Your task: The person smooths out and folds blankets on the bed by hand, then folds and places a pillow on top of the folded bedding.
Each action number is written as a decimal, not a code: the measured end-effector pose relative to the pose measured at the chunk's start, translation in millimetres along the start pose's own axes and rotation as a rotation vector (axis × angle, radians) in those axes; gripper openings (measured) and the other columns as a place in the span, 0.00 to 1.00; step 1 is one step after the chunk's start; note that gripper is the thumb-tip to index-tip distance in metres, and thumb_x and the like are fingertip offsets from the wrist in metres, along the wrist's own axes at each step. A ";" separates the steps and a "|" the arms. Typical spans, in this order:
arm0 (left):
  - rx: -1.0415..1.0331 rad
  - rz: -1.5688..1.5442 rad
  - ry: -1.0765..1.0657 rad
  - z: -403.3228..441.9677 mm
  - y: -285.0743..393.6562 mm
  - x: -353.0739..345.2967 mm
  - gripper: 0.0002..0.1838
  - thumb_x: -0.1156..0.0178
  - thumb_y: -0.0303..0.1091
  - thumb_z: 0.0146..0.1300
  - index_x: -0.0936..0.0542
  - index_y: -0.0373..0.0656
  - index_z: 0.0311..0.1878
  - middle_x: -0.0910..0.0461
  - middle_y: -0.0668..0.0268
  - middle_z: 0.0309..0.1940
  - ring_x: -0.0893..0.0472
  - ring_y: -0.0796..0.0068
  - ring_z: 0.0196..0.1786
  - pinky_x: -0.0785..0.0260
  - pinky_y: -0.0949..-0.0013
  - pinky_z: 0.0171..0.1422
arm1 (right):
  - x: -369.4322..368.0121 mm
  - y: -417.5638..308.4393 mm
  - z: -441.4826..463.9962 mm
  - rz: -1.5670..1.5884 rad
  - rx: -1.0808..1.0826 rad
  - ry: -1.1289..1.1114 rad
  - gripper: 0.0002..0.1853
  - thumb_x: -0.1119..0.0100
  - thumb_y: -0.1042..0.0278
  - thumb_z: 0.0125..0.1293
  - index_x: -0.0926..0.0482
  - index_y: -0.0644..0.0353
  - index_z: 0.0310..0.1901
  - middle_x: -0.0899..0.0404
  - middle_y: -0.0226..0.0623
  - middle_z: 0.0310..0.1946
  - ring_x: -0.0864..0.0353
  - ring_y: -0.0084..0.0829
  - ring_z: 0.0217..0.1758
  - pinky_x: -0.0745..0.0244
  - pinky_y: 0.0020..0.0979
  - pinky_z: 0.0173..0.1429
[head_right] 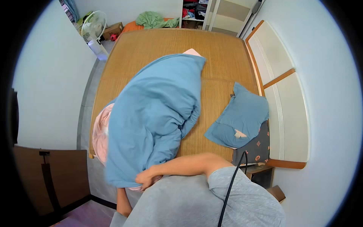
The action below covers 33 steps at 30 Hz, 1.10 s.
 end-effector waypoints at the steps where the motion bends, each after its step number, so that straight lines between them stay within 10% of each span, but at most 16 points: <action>1: 0.011 0.004 -0.012 -8.5 -11.8 -2.6 0.24 0.42 0.44 0.56 0.24 0.25 0.38 0.22 0.47 0.32 0.23 0.60 0.37 0.33 0.61 0.42 | 0.5 5.2 -9.0 0.031 0.031 0.054 0.16 0.45 0.61 0.51 0.25 0.70 0.27 0.24 0.49 0.19 0.24 0.44 0.22 0.31 0.42 0.27; 6: -0.065 0.080 0.026 -13.1 -52.6 -49.1 0.24 0.42 0.43 0.56 0.25 0.25 0.40 0.21 0.47 0.35 0.23 0.60 0.40 0.32 0.61 0.44 | 87.6 46.0 -76.3 0.168 -0.323 0.343 0.09 0.47 0.63 0.51 0.22 0.59 0.28 0.24 0.46 0.22 0.23 0.40 0.26 0.30 0.39 0.29; 7: -0.087 0.091 0.039 -9.6 -59.0 -58.5 0.24 0.42 0.43 0.56 0.25 0.25 0.41 0.21 0.47 0.35 0.23 0.60 0.40 0.32 0.61 0.44 | 97.3 107.0 -77.9 0.048 -0.307 0.459 0.13 0.50 0.68 0.53 0.22 0.61 0.40 0.22 0.51 0.37 0.23 0.46 0.41 0.28 0.41 0.43; 11: 0.009 0.145 -0.013 25.9 -81.7 -71.0 0.24 0.42 0.41 0.55 0.25 0.24 0.41 0.22 0.46 0.37 0.22 0.58 0.41 0.32 0.60 0.44 | 237.5 238.2 -301.9 -0.186 -0.388 1.456 0.17 0.59 0.74 0.59 0.25 0.61 0.49 0.26 0.42 0.49 0.27 0.39 0.51 0.33 0.36 0.56; 13: 0.191 0.109 -0.159 30.2 -22.4 -63.4 0.31 0.39 0.43 0.53 0.30 0.24 0.51 0.27 0.41 0.49 0.28 0.50 0.53 0.37 0.62 0.57 | 256.8 124.1 -474.7 -0.005 -0.586 1.800 0.20 0.60 0.78 0.55 0.24 0.63 0.48 0.22 0.42 0.45 0.25 0.35 0.49 0.32 0.33 0.55; 15: 0.264 0.120 -0.144 31.5 1.2 -55.9 0.28 0.40 0.41 0.54 0.28 0.25 0.50 0.26 0.43 0.48 0.26 0.54 0.51 0.34 0.63 0.54 | 189.0 98.0 -635.4 0.189 -0.607 2.295 0.18 0.60 0.75 0.58 0.25 0.65 0.48 0.23 0.42 0.43 0.26 0.35 0.48 0.31 0.33 0.55; 19: 0.339 -0.146 -0.152 23.1 19.1 -47.2 0.26 0.42 0.40 0.58 0.30 0.26 0.52 0.25 0.49 0.48 0.25 0.60 0.49 0.32 0.62 0.50 | -84.2 11.8 -865.2 0.042 -0.409 2.501 0.23 0.54 0.61 0.65 0.35 0.66 0.57 0.31 0.44 0.55 0.32 0.38 0.58 0.33 0.38 0.60; 21: 0.595 -0.511 -0.222 2.4 28.8 -61.4 0.26 0.44 0.39 0.60 0.32 0.29 0.55 0.26 0.56 0.48 0.24 0.64 0.47 0.30 0.63 0.48 | -201.0 -46.6 -878.5 0.151 -0.277 2.999 0.29 0.40 0.64 0.52 0.34 0.73 0.53 0.30 0.47 0.52 0.26 0.41 0.49 0.28 0.42 0.54; 22: 0.607 -0.434 -0.266 -6.7 45.7 -64.4 0.27 0.45 0.42 0.61 0.35 0.34 0.58 0.26 0.58 0.48 0.24 0.66 0.46 0.29 0.64 0.46 | -185.6 -131.3 -779.9 0.156 -1.587 3.237 0.27 0.37 0.61 0.50 0.29 0.73 0.48 0.26 0.49 0.47 0.24 0.41 0.41 0.24 0.41 0.45; 24: 0.610 -0.479 -0.281 -25.1 60.8 -80.6 0.27 0.44 0.42 0.61 0.34 0.35 0.58 0.26 0.58 0.47 0.24 0.67 0.46 0.29 0.65 0.46 | -290.3 -132.3 -803.4 -0.241 -1.132 3.510 0.26 0.35 0.56 0.50 0.25 0.73 0.42 0.24 0.48 0.41 0.24 0.38 0.35 0.24 0.39 0.38; 25: 0.615 -0.519 -0.314 -32.0 67.8 -87.2 0.26 0.44 0.43 0.61 0.33 0.37 0.57 0.26 0.58 0.47 0.25 0.68 0.46 0.29 0.66 0.46 | -319.2 -137.6 -803.5 -0.350 -1.308 3.436 0.27 0.36 0.57 0.52 0.28 0.73 0.45 0.25 0.48 0.43 0.24 0.37 0.39 0.23 0.39 0.40; 27: 0.632 -0.478 -0.262 -31.8 46.8 -99.3 0.23 0.44 0.45 0.60 0.29 0.38 0.52 0.24 0.61 0.39 0.23 0.68 0.37 0.28 0.64 0.37 | -369.0 -117.7 -804.7 -0.298 -0.983 3.567 0.31 0.36 0.59 0.52 0.33 0.74 0.51 0.28 0.49 0.47 0.24 0.40 0.41 0.23 0.37 0.41; 33: 0.866 -0.304 -0.430 -42.3 -39.0 -104.7 0.18 0.41 0.48 0.57 0.26 0.41 0.33 0.28 0.65 0.20 0.31 0.71 0.17 0.37 0.64 0.16 | -401.1 41.3 -755.6 0.944 -0.771 3.124 0.27 0.46 0.57 0.62 0.38 0.71 0.54 0.28 0.48 0.46 0.25 0.43 0.45 0.25 0.44 0.49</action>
Point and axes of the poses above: each hand's wrist, its own z-axis towards the middle knuckle, its own x-axis out of the back of the hand, y = z × x, the point moved 7 cm from there along z, towards the middle knuckle
